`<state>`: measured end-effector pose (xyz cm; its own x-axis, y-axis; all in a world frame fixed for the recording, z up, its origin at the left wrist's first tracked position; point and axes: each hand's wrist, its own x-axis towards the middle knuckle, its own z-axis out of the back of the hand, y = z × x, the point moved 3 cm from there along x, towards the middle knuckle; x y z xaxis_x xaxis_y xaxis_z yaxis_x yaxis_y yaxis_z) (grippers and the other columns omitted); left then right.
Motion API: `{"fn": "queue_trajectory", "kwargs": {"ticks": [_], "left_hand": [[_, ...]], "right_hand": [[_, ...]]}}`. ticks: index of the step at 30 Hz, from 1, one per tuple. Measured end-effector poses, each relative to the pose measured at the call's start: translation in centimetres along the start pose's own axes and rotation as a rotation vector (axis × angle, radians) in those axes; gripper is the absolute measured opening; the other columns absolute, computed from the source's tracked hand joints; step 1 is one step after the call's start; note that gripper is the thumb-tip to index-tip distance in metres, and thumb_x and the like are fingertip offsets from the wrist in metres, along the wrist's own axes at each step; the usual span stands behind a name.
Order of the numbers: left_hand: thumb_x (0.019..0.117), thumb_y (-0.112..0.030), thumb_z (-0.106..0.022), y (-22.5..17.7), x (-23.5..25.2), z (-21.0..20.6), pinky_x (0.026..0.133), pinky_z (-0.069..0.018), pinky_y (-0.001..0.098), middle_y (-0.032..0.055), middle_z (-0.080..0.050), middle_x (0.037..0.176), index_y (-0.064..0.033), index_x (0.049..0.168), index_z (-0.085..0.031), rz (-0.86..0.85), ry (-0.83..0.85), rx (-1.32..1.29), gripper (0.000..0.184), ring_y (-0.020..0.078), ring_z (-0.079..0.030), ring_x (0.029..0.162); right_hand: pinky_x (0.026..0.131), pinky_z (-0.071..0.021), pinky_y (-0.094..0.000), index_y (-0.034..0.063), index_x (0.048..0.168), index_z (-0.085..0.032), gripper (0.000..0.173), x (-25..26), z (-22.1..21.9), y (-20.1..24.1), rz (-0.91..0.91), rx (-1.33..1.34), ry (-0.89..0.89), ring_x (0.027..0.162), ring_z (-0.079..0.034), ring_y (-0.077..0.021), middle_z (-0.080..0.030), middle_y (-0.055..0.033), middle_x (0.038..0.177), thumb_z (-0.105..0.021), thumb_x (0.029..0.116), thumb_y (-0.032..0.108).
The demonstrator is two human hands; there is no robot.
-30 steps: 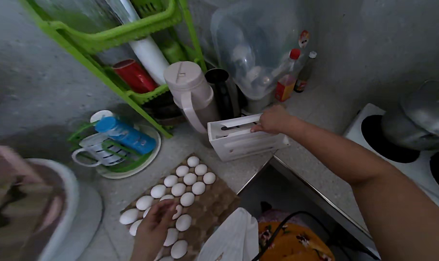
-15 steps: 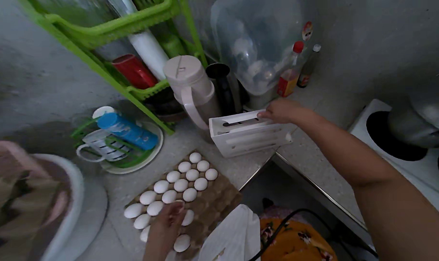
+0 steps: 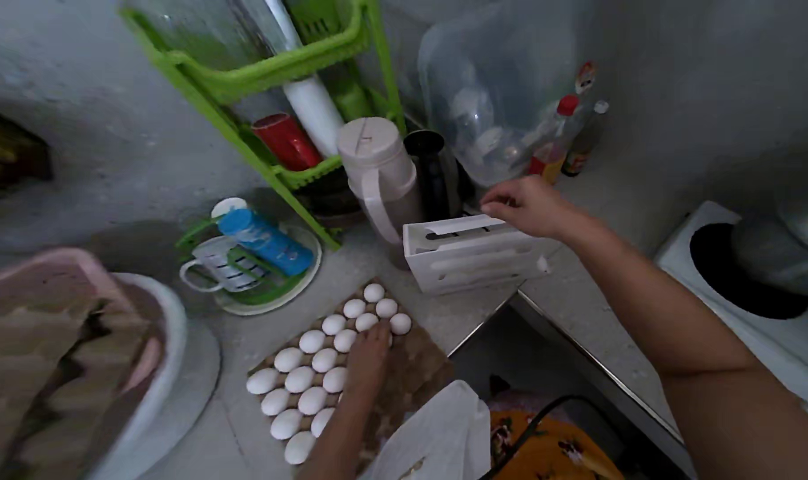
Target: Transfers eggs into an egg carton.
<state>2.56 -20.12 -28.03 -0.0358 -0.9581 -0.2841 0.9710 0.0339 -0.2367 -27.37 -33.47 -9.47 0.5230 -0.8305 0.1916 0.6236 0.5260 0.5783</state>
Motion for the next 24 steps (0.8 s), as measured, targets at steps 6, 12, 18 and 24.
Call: {"fn": "queue_trajectory", "kwargs": {"ticks": [6,12,18,24], "left_hand": [[0.0939,-0.003,-0.07,0.8,0.3,1.2,0.111,-0.0379,0.0638,0.0319,-0.053,0.141,0.0042,0.14,-0.055,-0.012,0.007,-0.144,0.049,0.0539,-0.047,0.133],[0.087,-0.007,-0.079,-0.2,-2.5,5.9,0.096,-0.0475,0.066,0.0378,-0.058,0.126,0.0125,0.13,-0.057,-0.038,-0.377,-0.433,0.052,0.053,-0.06,0.113],[0.0864,-0.012,-0.078,-7.1,-2.0,10.9,0.094,-0.054,0.048,0.0302,-0.06,0.124,0.012,0.126,-0.053,-0.352,-0.71,-0.675,0.053,0.0351,-0.064,0.109],[0.0909,-0.016,-0.077,-7.7,0.9,12.1,0.104,-0.0464,0.0527,0.0311,-0.044,0.148,0.0088,0.144,-0.04,-0.294,-0.594,-0.675,0.07,0.0404,-0.052,0.13]], "right_hand": [[0.084,-0.0562,-0.0412,-0.0004,0.115,-0.072,0.026,-1.3,0.7,-1.0,-0.065,0.072,-0.02,0.087,-0.07,-0.0209,-0.073,-0.014,0.098,-0.058,0.1051,0.019],[0.066,-0.0526,-0.0245,-0.0023,0.111,-0.071,0.023,-1.3,-1.2,-0.4,-0.077,0.352,-0.031,0.07,-0.062,-0.0065,-0.072,-0.007,0.09,-0.056,0.1051,0.015],[0.078,-0.0591,-0.0391,0.0083,0.153,-0.039,0.045,0.4,-8.0,5.6,-0.294,0.937,0.392,0.099,-0.068,-0.0246,-0.057,-0.0197,0.134,-0.041,0.1117,0.024],[0.086,-0.0565,-0.0373,-0.0053,0.135,-0.055,0.036,4.0,-9.2,5.5,-0.143,0.665,0.14,0.1,-0.066,-0.0236,-0.062,-0.0224,0.124,-0.06,0.1021,0.006]]}}
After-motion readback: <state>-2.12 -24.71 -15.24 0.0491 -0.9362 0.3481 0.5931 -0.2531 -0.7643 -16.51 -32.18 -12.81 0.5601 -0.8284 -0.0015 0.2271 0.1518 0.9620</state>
